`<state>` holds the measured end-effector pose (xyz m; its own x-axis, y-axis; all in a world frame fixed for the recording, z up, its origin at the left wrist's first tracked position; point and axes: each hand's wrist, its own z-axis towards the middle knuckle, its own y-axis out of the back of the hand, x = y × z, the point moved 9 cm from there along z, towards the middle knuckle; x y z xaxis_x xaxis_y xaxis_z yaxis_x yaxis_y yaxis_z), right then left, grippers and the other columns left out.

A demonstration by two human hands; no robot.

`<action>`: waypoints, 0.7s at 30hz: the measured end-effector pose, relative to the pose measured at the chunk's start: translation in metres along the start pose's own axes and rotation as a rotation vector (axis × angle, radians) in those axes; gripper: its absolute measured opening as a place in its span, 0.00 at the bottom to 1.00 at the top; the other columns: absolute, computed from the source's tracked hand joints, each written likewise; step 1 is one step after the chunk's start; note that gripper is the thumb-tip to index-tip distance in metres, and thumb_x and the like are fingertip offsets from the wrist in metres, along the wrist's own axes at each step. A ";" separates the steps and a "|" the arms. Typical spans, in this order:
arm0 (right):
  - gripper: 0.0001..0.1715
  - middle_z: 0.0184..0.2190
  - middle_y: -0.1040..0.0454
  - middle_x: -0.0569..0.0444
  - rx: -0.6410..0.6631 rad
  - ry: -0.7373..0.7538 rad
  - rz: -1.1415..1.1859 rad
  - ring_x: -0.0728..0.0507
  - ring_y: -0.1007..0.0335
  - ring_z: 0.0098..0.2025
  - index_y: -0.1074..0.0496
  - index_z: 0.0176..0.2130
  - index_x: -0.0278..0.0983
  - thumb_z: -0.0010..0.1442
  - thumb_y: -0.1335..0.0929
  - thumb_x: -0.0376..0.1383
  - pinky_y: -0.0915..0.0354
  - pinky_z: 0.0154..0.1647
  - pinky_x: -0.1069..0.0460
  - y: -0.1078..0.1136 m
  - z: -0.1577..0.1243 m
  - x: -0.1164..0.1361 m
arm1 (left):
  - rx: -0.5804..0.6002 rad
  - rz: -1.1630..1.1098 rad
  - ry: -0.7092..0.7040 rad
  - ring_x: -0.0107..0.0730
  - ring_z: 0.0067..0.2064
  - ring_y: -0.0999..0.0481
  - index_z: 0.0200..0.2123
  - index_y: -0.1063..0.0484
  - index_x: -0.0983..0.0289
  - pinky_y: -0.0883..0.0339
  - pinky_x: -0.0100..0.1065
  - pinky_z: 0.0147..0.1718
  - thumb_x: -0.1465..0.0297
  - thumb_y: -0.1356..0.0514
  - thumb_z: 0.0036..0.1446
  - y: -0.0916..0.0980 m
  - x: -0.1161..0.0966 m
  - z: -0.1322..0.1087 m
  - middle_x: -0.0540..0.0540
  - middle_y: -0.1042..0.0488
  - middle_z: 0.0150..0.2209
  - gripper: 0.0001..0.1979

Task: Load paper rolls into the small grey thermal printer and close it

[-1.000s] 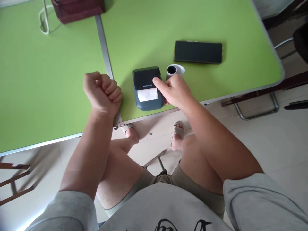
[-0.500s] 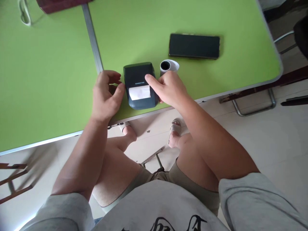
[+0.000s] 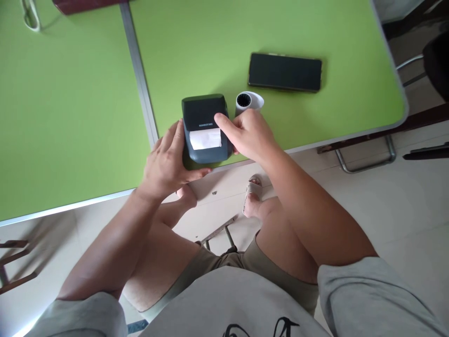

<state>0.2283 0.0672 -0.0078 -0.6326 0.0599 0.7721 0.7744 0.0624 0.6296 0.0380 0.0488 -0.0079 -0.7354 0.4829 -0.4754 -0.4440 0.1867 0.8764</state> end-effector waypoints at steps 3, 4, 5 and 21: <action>0.41 0.13 0.35 0.56 0.021 -0.018 0.004 0.47 0.29 0.21 0.28 0.23 0.38 0.68 0.40 0.66 0.27 0.28 0.48 -0.001 -0.001 -0.001 | -0.030 0.003 0.029 0.58 0.69 0.30 0.75 0.47 0.61 0.34 0.53 0.68 0.32 0.41 0.55 0.002 0.002 0.001 0.66 0.35 0.71 0.56; 0.41 0.13 0.35 0.56 0.029 -0.018 0.008 0.46 0.29 0.21 0.28 0.23 0.38 0.68 0.39 0.66 0.27 0.28 0.48 -0.001 -0.002 -0.002 | -0.042 -0.004 0.036 0.58 0.68 0.29 0.75 0.45 0.61 0.33 0.53 0.67 0.33 0.41 0.56 0.003 0.002 0.002 0.66 0.34 0.70 0.55; 0.41 0.14 0.35 0.55 0.037 -0.013 0.014 0.46 0.29 0.22 0.28 0.24 0.38 0.68 0.39 0.66 0.27 0.29 0.48 -0.001 -0.002 -0.002 | -0.053 -0.014 0.037 0.58 0.68 0.28 0.74 0.44 0.60 0.32 0.52 0.66 0.32 0.42 0.56 0.005 0.002 0.002 0.66 0.33 0.70 0.54; 0.23 0.20 0.32 0.55 0.066 -0.042 -0.022 0.42 0.27 0.29 0.37 0.24 0.41 0.65 0.29 0.48 0.31 0.31 0.46 0.007 -0.005 0.012 | -0.061 -0.024 0.007 0.58 0.66 0.27 0.71 0.39 0.61 0.32 0.51 0.65 0.30 0.45 0.55 0.007 0.002 0.005 0.66 0.29 0.67 0.54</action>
<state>0.2267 0.0632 0.0062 -0.6508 0.0990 0.7528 0.7585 0.1301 0.6386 0.0361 0.0552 -0.0021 -0.7275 0.4730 -0.4971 -0.4919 0.1456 0.8584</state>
